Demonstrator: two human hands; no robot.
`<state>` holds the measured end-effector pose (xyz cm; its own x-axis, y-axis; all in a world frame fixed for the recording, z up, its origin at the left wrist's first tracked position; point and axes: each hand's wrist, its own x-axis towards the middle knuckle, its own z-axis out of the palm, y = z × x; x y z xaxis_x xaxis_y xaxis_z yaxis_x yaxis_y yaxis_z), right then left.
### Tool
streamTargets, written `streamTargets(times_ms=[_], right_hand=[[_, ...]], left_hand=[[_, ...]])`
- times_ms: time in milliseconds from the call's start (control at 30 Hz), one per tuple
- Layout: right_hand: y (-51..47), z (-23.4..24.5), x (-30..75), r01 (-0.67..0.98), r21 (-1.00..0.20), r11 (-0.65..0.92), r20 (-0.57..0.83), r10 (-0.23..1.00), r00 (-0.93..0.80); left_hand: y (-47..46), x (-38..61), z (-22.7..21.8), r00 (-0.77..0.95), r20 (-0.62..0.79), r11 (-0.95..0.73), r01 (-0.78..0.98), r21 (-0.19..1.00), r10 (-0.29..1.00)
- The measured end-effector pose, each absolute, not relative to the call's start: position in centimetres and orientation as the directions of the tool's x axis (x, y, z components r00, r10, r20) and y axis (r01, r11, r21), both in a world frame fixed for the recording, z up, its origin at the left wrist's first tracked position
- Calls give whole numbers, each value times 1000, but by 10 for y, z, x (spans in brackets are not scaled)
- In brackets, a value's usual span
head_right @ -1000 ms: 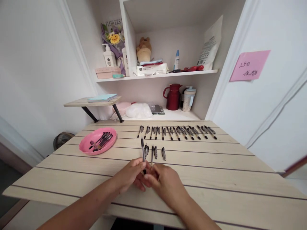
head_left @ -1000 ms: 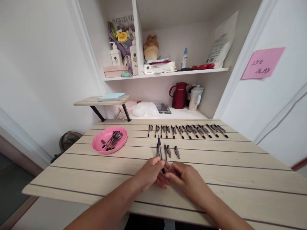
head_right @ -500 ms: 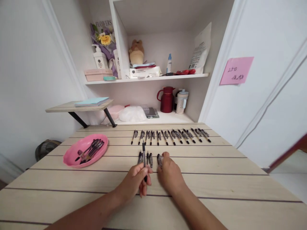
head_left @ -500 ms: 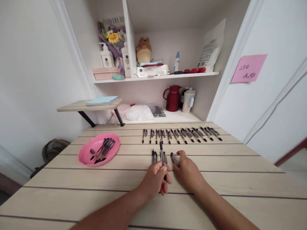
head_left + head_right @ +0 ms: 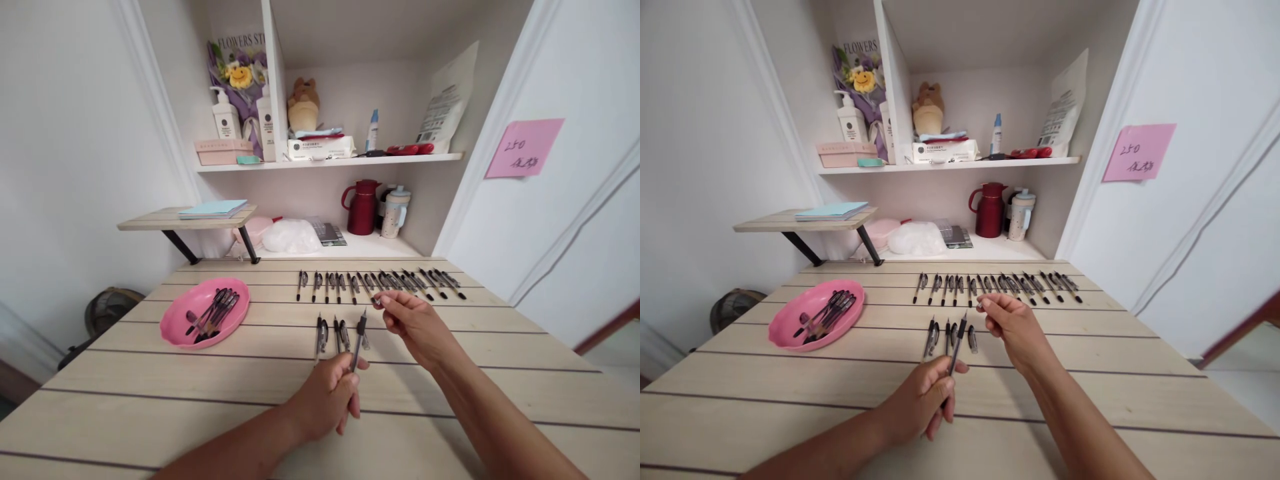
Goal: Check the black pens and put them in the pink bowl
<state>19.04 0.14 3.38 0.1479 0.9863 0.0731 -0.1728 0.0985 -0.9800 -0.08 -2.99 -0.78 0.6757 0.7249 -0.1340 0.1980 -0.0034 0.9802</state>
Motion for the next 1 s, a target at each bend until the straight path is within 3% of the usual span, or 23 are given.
streamTargets(times_ms=[333, 633, 1000], right_hand=[[12, 34, 183, -79, -987, 137, 135, 990, 40], [8, 29, 181, 11, -997, 74, 74, 997, -36], [1, 18, 173, -16, -995, 103, 102, 994, 42]], left_hand=[[-27, -2, -13, 659, -149, -27, 250, 968, 737], [-26, -2, -11, 648, -167, -23, 274, 961, 743], [-32, 2, -9, 593, -94, -92, 277, 957, 800]])
